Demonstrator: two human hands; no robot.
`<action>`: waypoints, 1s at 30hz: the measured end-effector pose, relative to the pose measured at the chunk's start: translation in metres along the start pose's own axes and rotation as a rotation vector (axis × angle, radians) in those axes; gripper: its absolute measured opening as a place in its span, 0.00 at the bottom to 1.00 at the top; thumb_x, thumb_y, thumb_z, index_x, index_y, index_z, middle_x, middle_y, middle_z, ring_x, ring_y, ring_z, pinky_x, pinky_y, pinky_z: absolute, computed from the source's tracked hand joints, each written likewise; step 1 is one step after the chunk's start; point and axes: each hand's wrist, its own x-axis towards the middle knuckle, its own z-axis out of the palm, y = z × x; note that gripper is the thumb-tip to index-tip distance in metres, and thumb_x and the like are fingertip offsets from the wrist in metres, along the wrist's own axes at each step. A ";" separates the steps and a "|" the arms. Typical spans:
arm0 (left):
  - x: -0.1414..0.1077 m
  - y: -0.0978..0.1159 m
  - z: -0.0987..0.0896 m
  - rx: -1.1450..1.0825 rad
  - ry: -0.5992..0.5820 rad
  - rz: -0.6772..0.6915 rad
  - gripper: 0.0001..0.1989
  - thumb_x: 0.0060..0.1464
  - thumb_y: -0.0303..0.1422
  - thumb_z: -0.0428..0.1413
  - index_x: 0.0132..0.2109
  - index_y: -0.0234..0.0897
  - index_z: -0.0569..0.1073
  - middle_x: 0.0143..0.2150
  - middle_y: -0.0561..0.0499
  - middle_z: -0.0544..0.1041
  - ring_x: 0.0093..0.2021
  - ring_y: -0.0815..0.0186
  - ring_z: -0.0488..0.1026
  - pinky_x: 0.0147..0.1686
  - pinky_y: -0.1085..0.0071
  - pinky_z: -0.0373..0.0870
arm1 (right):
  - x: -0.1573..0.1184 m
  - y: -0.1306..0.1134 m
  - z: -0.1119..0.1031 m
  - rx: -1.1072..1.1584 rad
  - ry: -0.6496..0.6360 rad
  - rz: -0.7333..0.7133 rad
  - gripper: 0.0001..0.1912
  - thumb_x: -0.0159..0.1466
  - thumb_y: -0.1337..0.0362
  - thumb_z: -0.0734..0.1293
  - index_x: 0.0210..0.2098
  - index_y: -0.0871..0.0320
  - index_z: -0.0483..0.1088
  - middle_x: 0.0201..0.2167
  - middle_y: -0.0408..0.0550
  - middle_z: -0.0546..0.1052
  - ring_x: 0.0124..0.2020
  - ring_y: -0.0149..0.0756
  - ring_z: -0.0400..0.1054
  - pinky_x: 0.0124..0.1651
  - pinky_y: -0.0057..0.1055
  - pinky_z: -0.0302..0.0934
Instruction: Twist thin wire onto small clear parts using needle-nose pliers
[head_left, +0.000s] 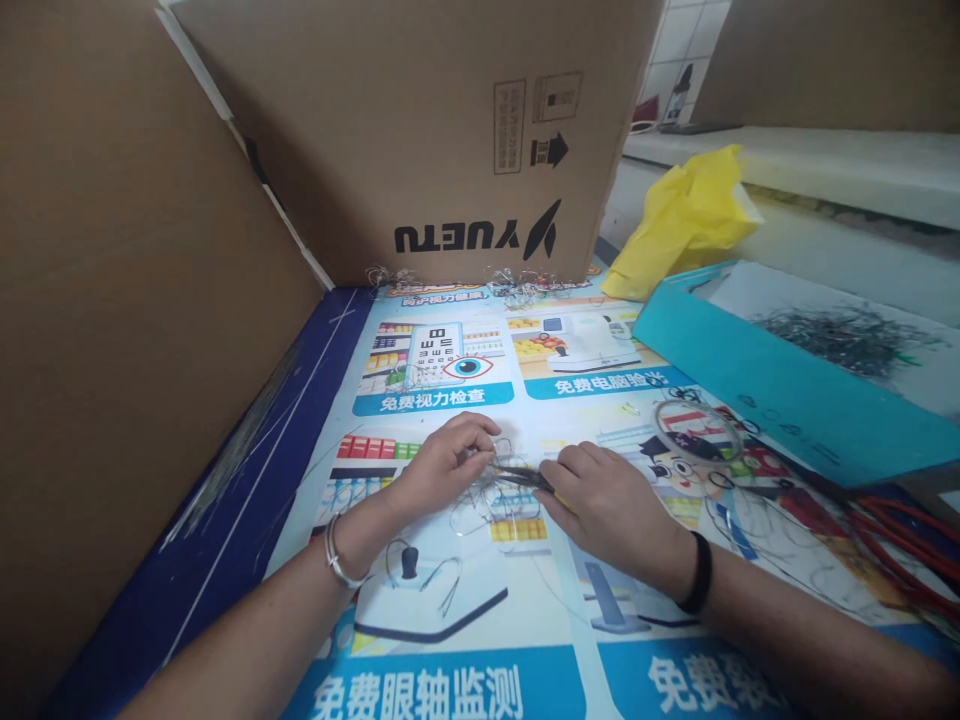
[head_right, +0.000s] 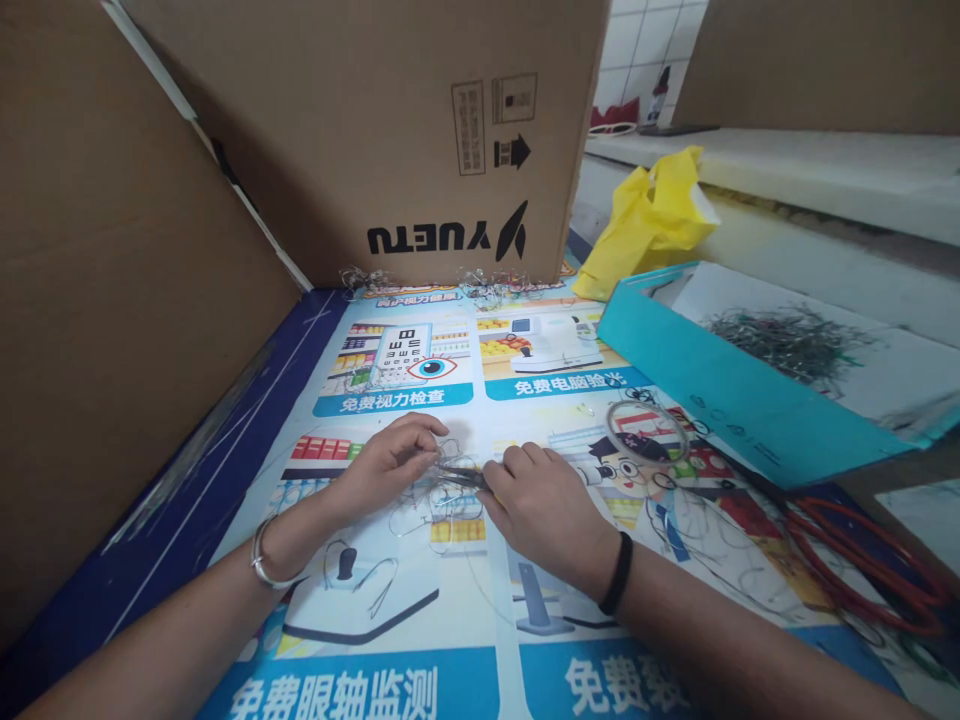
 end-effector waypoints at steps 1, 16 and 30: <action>0.000 0.000 0.000 0.000 0.000 0.000 0.06 0.54 0.23 0.51 0.31 0.36 0.67 0.44 0.46 0.72 0.47 0.64 0.69 0.47 0.63 0.65 | 0.000 0.000 0.000 0.000 0.002 0.000 0.09 0.64 0.61 0.60 0.33 0.57 0.69 0.29 0.48 0.69 0.33 0.38 0.60 0.35 0.33 0.48; -0.001 0.000 0.000 0.068 -0.072 0.057 0.06 0.59 0.25 0.46 0.34 0.38 0.64 0.43 0.48 0.70 0.46 0.65 0.67 0.47 0.66 0.63 | 0.001 -0.001 -0.002 0.003 -0.011 0.013 0.08 0.64 0.61 0.60 0.33 0.57 0.69 0.30 0.48 0.70 0.34 0.39 0.60 0.35 0.33 0.48; 0.000 0.000 0.002 0.116 -0.108 0.092 0.07 0.61 0.27 0.43 0.34 0.38 0.61 0.41 0.47 0.69 0.44 0.64 0.65 0.46 0.66 0.63 | 0.001 -0.003 -0.001 -0.006 0.008 0.030 0.08 0.63 0.60 0.61 0.33 0.57 0.68 0.29 0.48 0.69 0.33 0.39 0.60 0.34 0.33 0.46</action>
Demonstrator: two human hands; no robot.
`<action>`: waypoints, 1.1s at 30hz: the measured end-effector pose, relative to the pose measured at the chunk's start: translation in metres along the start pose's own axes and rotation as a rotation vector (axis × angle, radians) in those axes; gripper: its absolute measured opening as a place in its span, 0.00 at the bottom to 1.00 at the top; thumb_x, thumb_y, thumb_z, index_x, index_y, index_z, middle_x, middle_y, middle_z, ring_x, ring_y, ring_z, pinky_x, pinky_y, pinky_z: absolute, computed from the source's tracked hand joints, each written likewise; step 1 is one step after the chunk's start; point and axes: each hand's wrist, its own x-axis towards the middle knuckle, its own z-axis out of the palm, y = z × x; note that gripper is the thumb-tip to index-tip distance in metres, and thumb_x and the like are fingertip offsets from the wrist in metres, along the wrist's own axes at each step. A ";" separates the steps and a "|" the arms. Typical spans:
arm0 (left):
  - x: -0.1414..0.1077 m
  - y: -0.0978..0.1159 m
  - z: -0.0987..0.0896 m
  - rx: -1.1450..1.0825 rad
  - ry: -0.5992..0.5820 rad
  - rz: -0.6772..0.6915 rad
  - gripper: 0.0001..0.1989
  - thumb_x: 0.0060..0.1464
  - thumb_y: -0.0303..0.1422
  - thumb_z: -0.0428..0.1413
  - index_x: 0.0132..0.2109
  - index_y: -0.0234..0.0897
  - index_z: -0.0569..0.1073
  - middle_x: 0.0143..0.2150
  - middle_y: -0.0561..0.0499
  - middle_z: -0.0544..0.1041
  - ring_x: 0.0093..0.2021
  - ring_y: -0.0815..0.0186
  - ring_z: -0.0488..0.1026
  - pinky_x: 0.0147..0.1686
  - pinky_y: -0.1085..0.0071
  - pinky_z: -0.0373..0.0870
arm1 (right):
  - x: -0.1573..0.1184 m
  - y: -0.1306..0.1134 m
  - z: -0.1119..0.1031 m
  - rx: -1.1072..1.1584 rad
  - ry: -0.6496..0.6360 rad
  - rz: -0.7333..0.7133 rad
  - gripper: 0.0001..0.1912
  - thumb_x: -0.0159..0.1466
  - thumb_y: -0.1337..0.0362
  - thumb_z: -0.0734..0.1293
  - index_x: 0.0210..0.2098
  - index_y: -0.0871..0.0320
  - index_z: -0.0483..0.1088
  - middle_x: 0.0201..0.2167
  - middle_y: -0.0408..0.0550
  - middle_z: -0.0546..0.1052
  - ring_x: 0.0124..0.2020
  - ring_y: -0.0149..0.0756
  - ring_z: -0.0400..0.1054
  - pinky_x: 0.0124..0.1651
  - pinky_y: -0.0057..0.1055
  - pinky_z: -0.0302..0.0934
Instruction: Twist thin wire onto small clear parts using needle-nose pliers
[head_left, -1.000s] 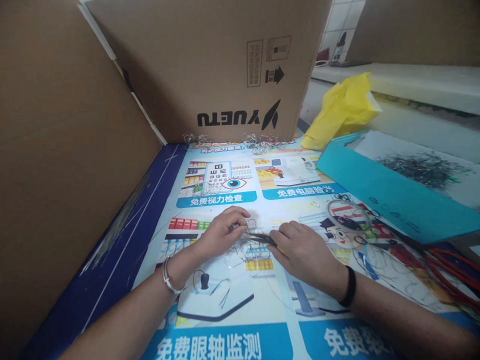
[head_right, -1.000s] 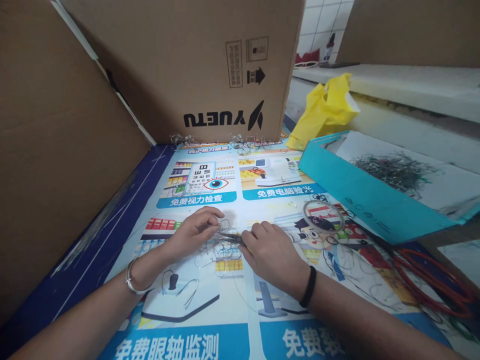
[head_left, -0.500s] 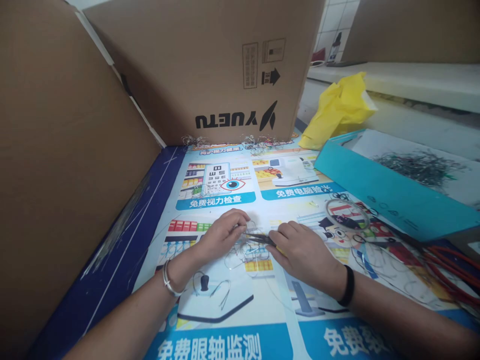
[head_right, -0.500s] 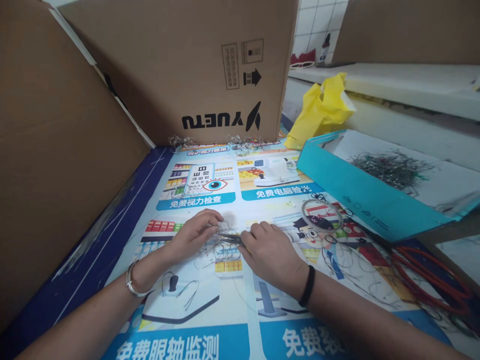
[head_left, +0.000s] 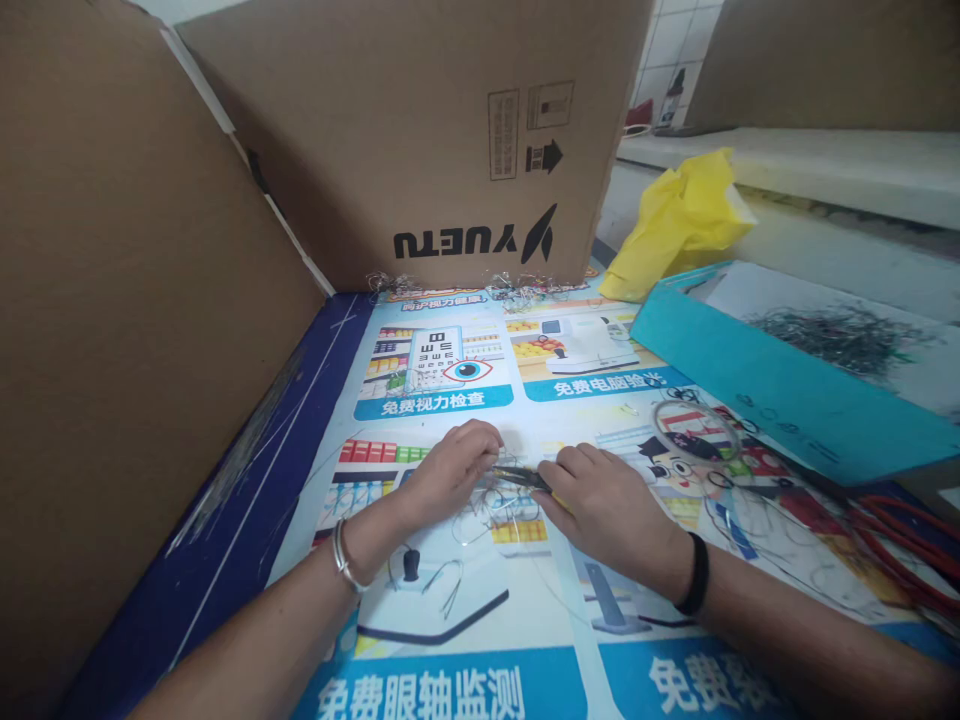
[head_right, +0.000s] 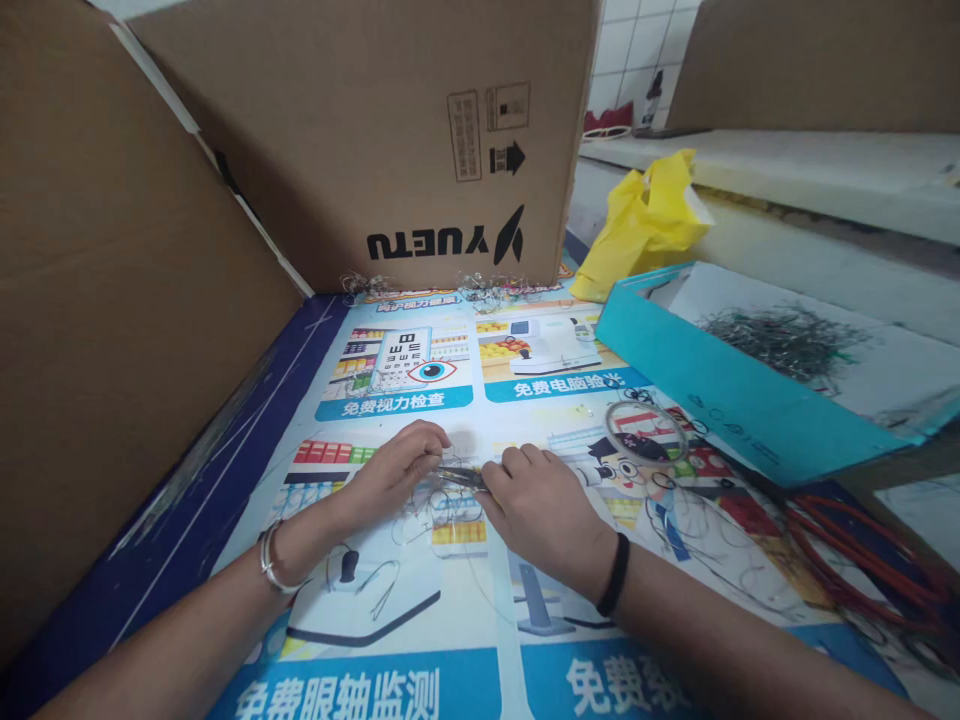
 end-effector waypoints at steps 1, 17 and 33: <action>0.000 -0.001 0.000 -0.003 0.000 0.007 0.07 0.61 0.27 0.43 0.34 0.38 0.61 0.41 0.47 0.69 0.44 0.64 0.65 0.45 0.66 0.63 | 0.000 0.000 0.000 -0.001 0.003 -0.001 0.08 0.63 0.60 0.61 0.33 0.57 0.68 0.29 0.48 0.69 0.33 0.39 0.60 0.34 0.33 0.46; -0.001 -0.003 0.004 -0.050 0.049 0.058 0.06 0.63 0.28 0.43 0.37 0.38 0.63 0.41 0.46 0.66 0.45 0.64 0.64 0.46 0.66 0.63 | 0.002 -0.003 0.001 -0.016 -0.014 0.027 0.10 0.64 0.59 0.60 0.32 0.56 0.68 0.29 0.47 0.69 0.33 0.39 0.60 0.34 0.33 0.45; 0.001 0.001 0.005 -0.040 0.085 0.050 0.06 0.62 0.27 0.44 0.35 0.38 0.62 0.39 0.47 0.65 0.44 0.64 0.62 0.45 0.66 0.63 | 0.003 -0.001 0.001 -0.014 0.011 -0.006 0.09 0.64 0.59 0.61 0.33 0.57 0.68 0.29 0.48 0.69 0.33 0.39 0.60 0.35 0.33 0.46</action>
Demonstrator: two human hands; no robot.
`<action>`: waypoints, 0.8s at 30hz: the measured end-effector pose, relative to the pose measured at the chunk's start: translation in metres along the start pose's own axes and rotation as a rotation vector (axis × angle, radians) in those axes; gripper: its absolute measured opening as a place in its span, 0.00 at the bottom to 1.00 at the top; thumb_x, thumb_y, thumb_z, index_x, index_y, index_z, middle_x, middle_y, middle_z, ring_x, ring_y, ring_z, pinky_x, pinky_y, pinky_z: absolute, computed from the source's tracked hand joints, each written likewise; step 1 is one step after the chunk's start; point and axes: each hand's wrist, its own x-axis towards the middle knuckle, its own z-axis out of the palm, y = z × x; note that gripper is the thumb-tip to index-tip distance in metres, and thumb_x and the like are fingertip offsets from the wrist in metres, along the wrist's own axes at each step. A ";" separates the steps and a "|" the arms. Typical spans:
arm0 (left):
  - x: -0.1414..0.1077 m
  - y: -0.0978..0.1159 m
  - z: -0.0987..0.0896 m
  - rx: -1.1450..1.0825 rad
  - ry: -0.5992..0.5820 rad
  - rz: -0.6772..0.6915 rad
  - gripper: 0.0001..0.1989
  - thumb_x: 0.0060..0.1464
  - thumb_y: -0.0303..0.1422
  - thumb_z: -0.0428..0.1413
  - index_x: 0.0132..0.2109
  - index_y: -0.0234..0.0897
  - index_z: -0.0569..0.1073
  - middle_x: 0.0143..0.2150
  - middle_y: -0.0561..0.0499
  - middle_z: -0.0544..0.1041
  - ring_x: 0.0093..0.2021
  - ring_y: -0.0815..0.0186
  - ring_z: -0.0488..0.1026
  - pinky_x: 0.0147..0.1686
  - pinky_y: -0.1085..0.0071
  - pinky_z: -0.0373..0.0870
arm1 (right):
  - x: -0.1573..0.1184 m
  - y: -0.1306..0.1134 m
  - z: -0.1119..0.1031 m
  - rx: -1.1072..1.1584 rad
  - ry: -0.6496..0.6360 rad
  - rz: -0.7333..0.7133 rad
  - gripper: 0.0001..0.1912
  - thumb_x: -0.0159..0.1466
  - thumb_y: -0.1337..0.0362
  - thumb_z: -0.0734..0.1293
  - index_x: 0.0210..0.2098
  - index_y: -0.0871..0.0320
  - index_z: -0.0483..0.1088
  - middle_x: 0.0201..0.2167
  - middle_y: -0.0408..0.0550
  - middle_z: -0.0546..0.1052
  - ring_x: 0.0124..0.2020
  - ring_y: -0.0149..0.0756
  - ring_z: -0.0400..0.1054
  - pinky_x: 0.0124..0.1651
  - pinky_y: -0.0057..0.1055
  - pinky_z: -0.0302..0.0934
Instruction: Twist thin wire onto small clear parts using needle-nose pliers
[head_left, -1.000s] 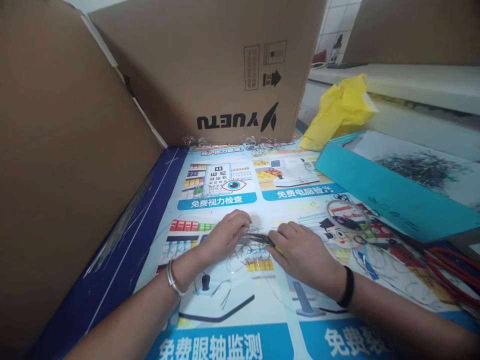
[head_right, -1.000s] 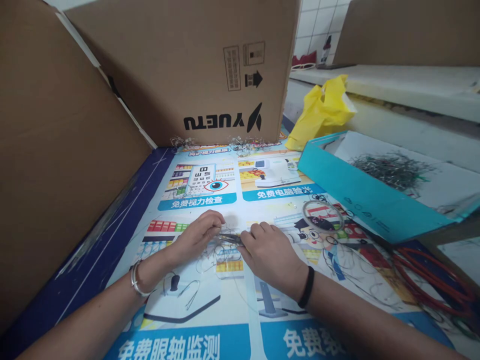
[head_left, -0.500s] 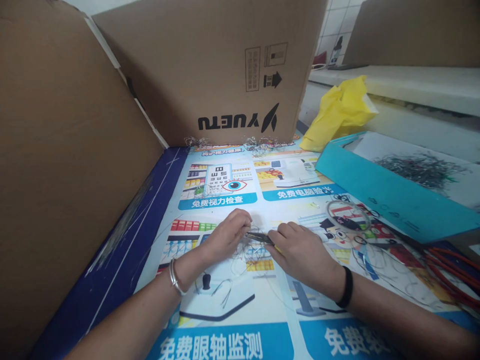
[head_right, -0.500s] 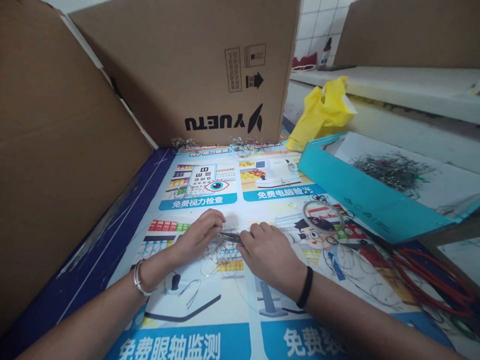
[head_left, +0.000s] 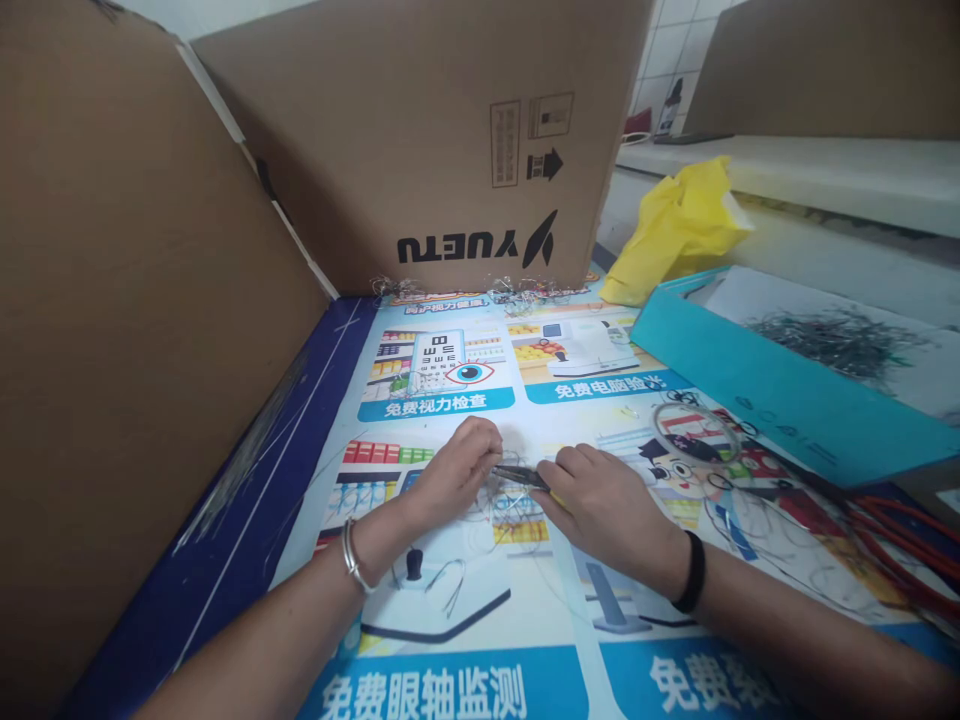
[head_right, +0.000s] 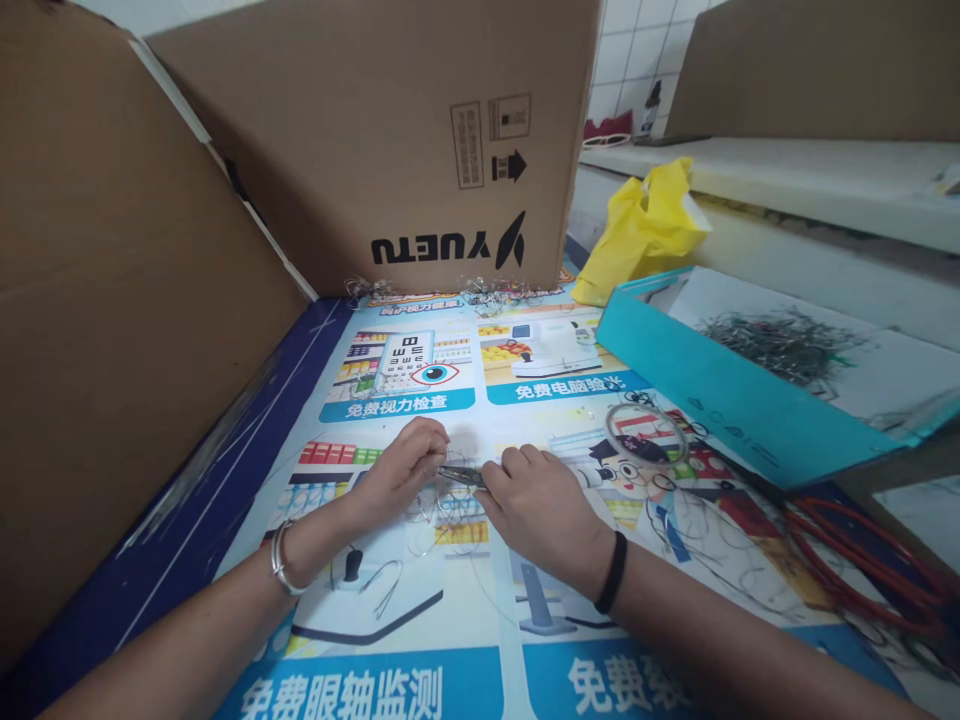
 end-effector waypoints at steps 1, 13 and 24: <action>0.000 0.000 0.000 -0.001 0.000 0.002 0.06 0.62 0.27 0.44 0.35 0.38 0.62 0.39 0.47 0.65 0.44 0.64 0.62 0.45 0.66 0.63 | 0.000 0.000 0.000 -0.002 -0.001 -0.004 0.09 0.64 0.59 0.61 0.33 0.57 0.68 0.29 0.48 0.69 0.33 0.39 0.60 0.35 0.33 0.46; -0.002 -0.001 0.004 -0.013 0.019 -0.045 0.06 0.61 0.27 0.45 0.36 0.37 0.63 0.40 0.48 0.63 0.44 0.64 0.62 0.45 0.67 0.62 | 0.001 -0.001 -0.003 -0.024 0.016 0.001 0.09 0.64 0.59 0.61 0.32 0.57 0.68 0.28 0.47 0.69 0.32 0.38 0.60 0.33 0.32 0.46; 0.000 0.003 0.004 0.008 0.020 -0.060 0.06 0.61 0.29 0.46 0.35 0.37 0.64 0.38 0.48 0.63 0.43 0.63 0.62 0.44 0.66 0.62 | 0.000 0.008 -0.004 0.019 -0.021 -0.046 0.08 0.63 0.60 0.62 0.33 0.57 0.68 0.30 0.48 0.70 0.33 0.38 0.60 0.34 0.32 0.46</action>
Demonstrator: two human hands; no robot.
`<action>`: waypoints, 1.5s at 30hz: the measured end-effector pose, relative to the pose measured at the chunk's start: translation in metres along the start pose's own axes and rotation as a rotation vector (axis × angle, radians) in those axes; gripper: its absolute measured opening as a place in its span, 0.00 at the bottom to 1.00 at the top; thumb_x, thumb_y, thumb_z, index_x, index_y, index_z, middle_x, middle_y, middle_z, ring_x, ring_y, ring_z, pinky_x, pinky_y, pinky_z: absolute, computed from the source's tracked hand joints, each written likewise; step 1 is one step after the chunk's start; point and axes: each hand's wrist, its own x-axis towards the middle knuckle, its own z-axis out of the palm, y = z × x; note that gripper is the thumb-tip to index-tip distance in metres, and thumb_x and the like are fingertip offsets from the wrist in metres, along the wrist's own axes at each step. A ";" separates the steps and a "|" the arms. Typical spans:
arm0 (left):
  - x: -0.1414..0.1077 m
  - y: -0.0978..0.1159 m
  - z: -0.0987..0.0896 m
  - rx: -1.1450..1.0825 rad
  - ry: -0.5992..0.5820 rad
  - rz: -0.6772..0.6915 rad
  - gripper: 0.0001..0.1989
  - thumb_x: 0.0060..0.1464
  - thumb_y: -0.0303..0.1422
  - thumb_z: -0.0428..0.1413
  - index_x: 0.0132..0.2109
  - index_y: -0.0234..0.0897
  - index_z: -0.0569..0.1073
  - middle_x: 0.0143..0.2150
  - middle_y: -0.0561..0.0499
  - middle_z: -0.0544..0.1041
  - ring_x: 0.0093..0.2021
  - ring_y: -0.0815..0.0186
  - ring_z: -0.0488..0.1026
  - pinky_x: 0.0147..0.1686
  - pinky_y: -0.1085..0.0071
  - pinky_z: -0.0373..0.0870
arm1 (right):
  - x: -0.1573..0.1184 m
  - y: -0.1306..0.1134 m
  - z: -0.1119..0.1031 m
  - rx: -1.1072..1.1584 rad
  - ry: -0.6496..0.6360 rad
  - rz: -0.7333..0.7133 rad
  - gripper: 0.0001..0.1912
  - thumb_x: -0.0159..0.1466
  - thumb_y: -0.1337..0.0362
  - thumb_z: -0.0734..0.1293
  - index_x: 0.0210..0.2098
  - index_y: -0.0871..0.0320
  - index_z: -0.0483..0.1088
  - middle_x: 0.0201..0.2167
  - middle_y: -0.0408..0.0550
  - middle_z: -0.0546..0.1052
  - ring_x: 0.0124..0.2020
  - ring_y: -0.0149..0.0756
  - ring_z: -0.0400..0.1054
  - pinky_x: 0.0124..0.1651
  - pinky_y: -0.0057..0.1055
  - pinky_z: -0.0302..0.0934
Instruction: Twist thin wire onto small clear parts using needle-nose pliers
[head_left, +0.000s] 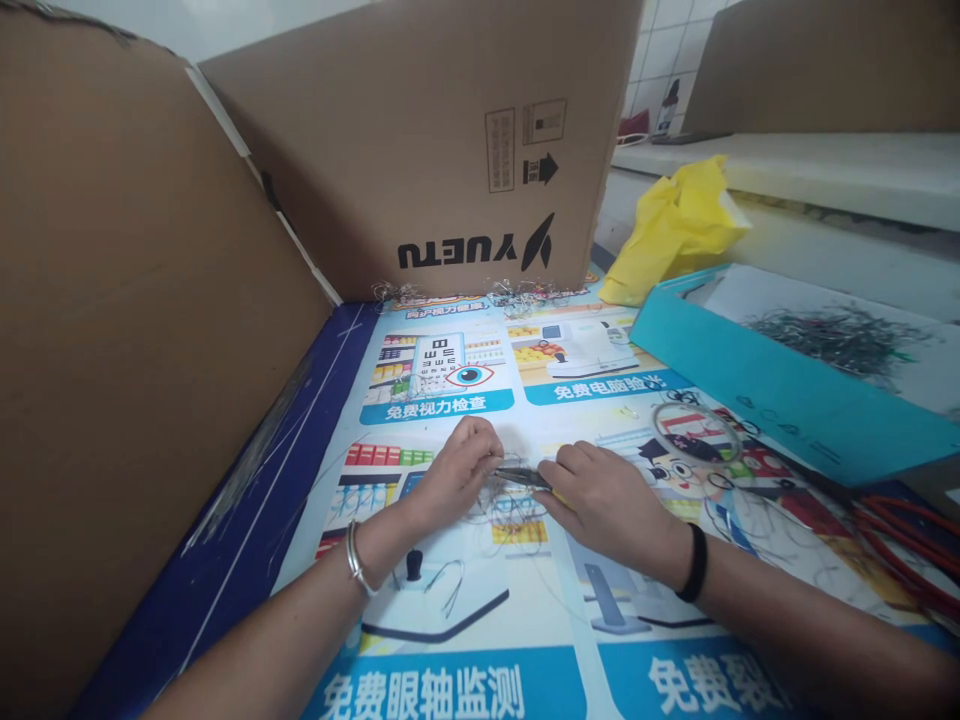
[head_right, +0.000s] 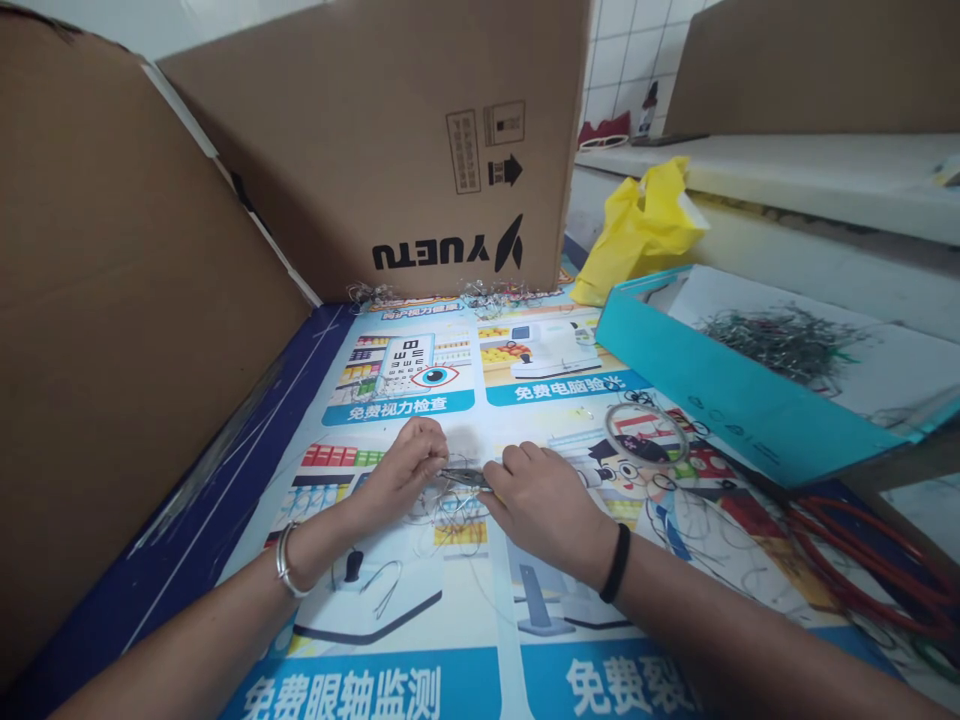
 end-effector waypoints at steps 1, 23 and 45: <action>0.000 0.000 0.000 0.001 -0.002 0.005 0.06 0.61 0.28 0.46 0.35 0.37 0.64 0.39 0.48 0.63 0.43 0.63 0.62 0.45 0.66 0.62 | 0.000 0.000 0.000 -0.008 -0.002 -0.008 0.08 0.63 0.60 0.62 0.33 0.57 0.68 0.30 0.48 0.70 0.33 0.38 0.60 0.34 0.32 0.46; 0.002 0.000 0.004 -0.023 0.012 0.001 0.07 0.58 0.25 0.47 0.32 0.37 0.64 0.36 0.49 0.63 0.42 0.63 0.61 0.43 0.66 0.62 | -0.002 -0.010 0.001 -0.081 0.045 0.058 0.09 0.64 0.63 0.60 0.30 0.57 0.68 0.27 0.49 0.70 0.31 0.38 0.60 0.30 0.32 0.42; 0.004 0.002 -0.001 -0.140 -0.028 -0.057 0.07 0.59 0.31 0.49 0.32 0.37 0.67 0.40 0.48 0.62 0.45 0.62 0.62 0.47 0.65 0.62 | 0.001 -0.013 -0.004 -0.042 -0.008 0.100 0.09 0.64 0.62 0.60 0.31 0.57 0.69 0.27 0.49 0.71 0.31 0.38 0.62 0.29 0.32 0.43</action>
